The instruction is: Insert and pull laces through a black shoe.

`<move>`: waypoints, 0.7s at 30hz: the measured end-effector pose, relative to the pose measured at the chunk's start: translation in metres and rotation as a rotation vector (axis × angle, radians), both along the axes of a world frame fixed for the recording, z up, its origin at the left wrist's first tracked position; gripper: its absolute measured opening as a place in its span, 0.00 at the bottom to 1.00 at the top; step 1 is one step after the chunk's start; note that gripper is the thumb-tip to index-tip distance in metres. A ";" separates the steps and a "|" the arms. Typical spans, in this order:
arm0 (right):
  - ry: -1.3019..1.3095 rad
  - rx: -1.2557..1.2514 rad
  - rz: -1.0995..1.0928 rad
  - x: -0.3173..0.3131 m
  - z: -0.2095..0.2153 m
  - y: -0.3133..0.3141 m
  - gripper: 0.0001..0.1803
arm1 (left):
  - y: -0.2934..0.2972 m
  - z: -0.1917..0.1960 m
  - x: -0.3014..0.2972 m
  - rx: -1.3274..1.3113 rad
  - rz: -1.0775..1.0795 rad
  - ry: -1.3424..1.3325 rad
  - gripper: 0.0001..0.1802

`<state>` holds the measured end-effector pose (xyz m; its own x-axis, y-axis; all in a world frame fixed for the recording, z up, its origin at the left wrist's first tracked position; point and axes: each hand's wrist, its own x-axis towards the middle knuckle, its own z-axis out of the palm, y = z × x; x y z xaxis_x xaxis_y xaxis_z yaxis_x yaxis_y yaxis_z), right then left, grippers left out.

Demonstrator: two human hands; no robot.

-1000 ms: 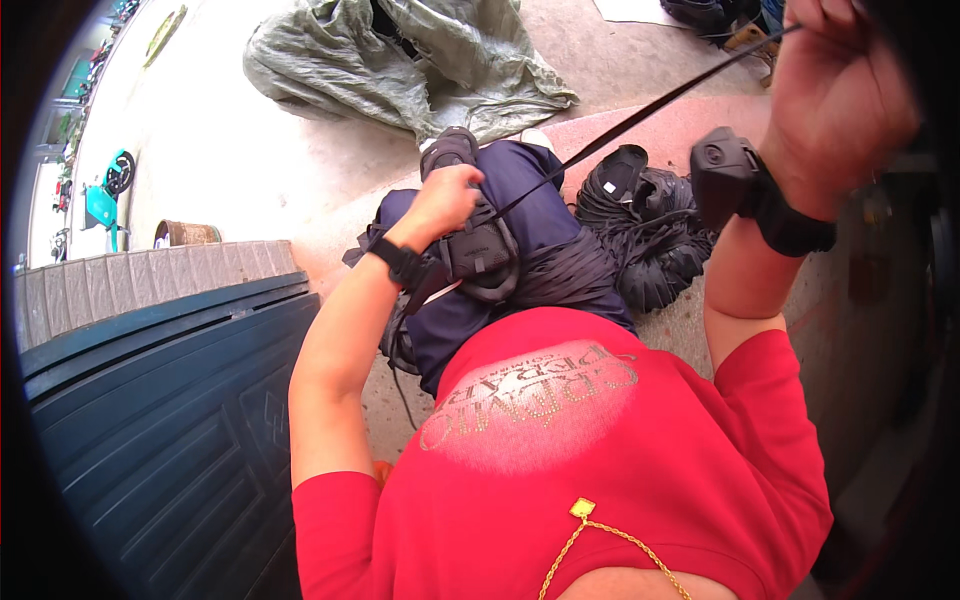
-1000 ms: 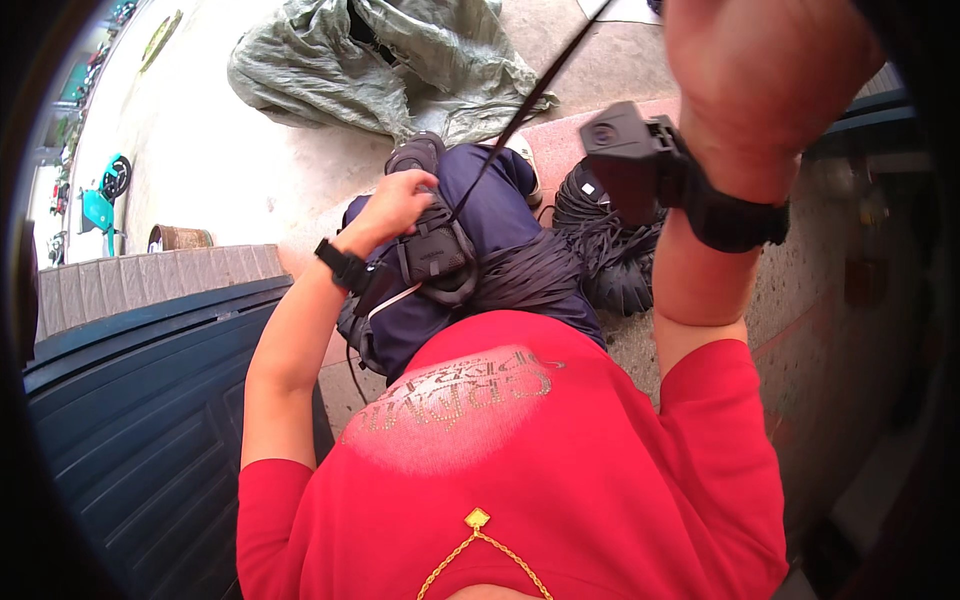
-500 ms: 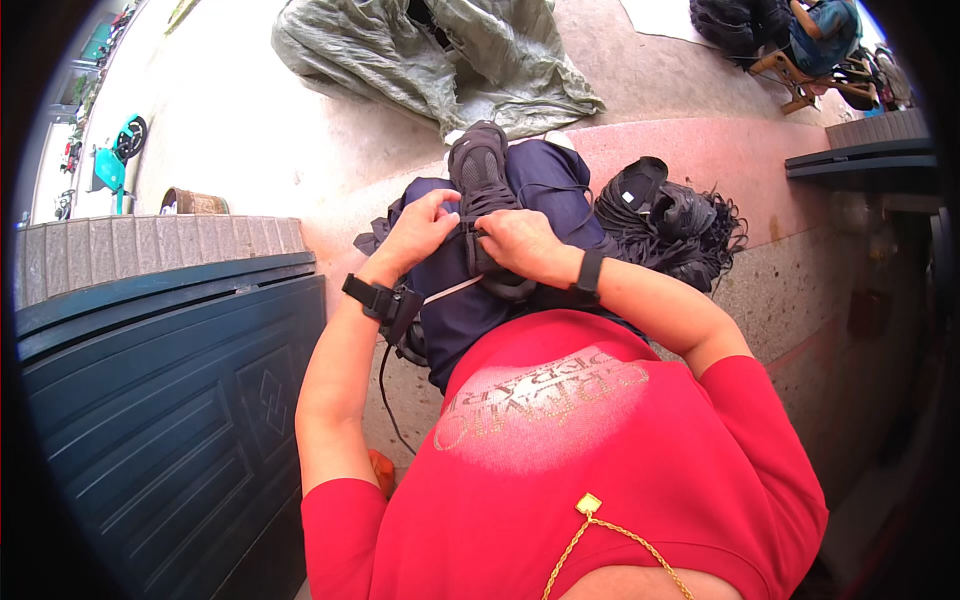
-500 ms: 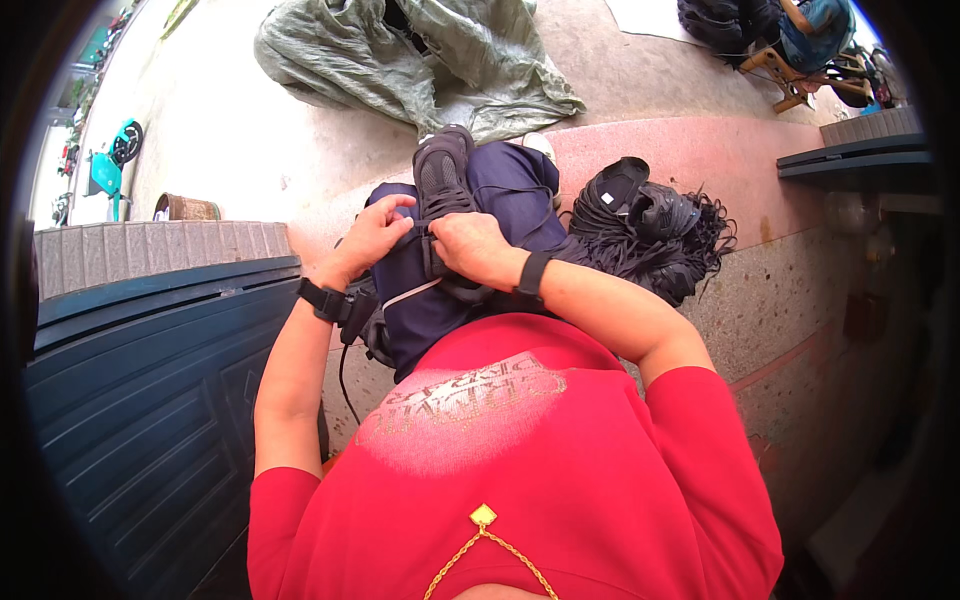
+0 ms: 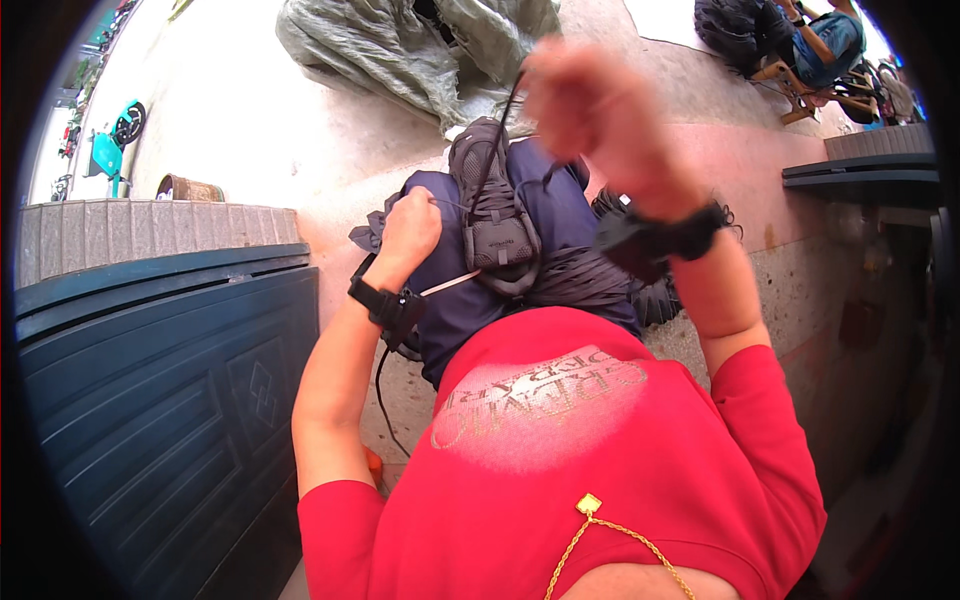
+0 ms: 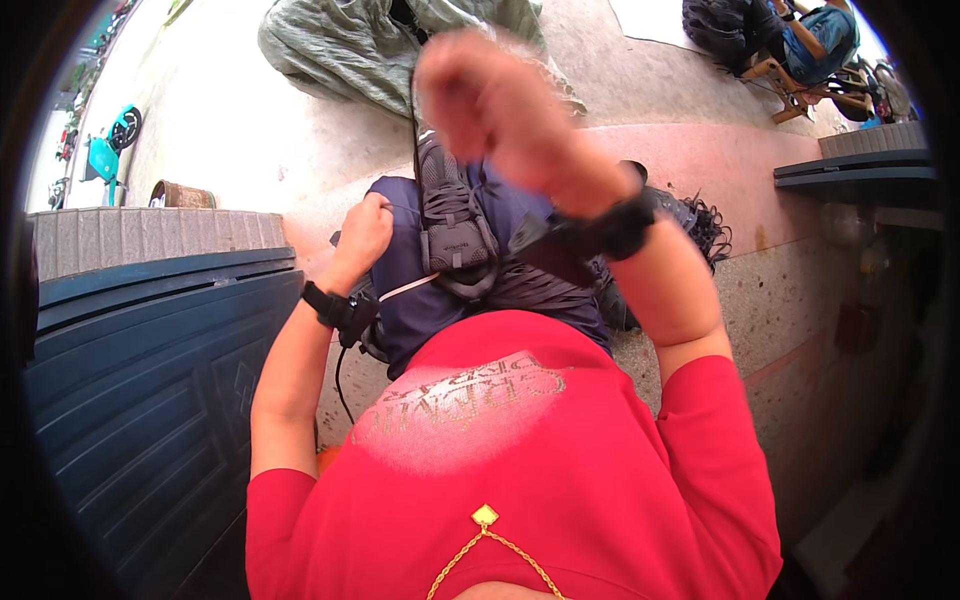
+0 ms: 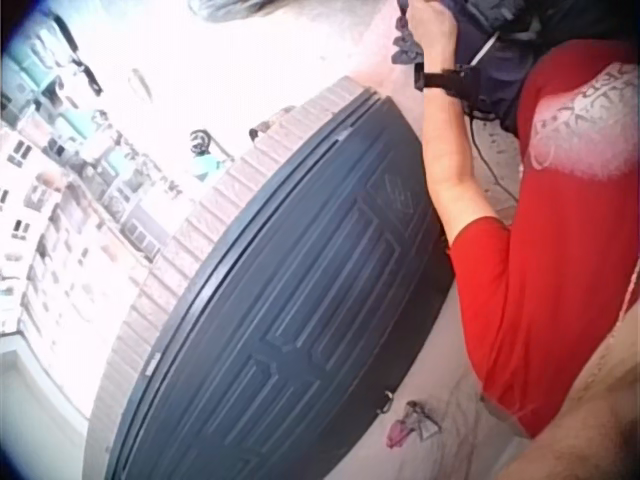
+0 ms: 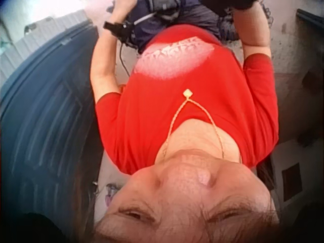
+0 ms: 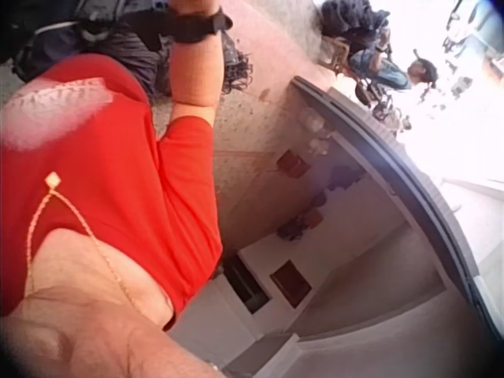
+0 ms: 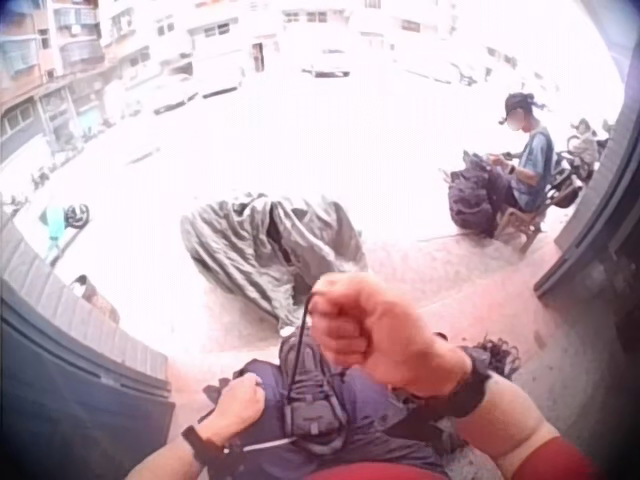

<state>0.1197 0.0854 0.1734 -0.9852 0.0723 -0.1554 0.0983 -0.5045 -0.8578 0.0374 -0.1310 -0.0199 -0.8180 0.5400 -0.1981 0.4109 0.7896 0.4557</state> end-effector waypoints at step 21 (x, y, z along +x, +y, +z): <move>0.052 -0.048 -0.517 0.034 -0.074 0.172 0.11 | -0.144 0.083 -0.124 1.488 0.571 -0.908 0.07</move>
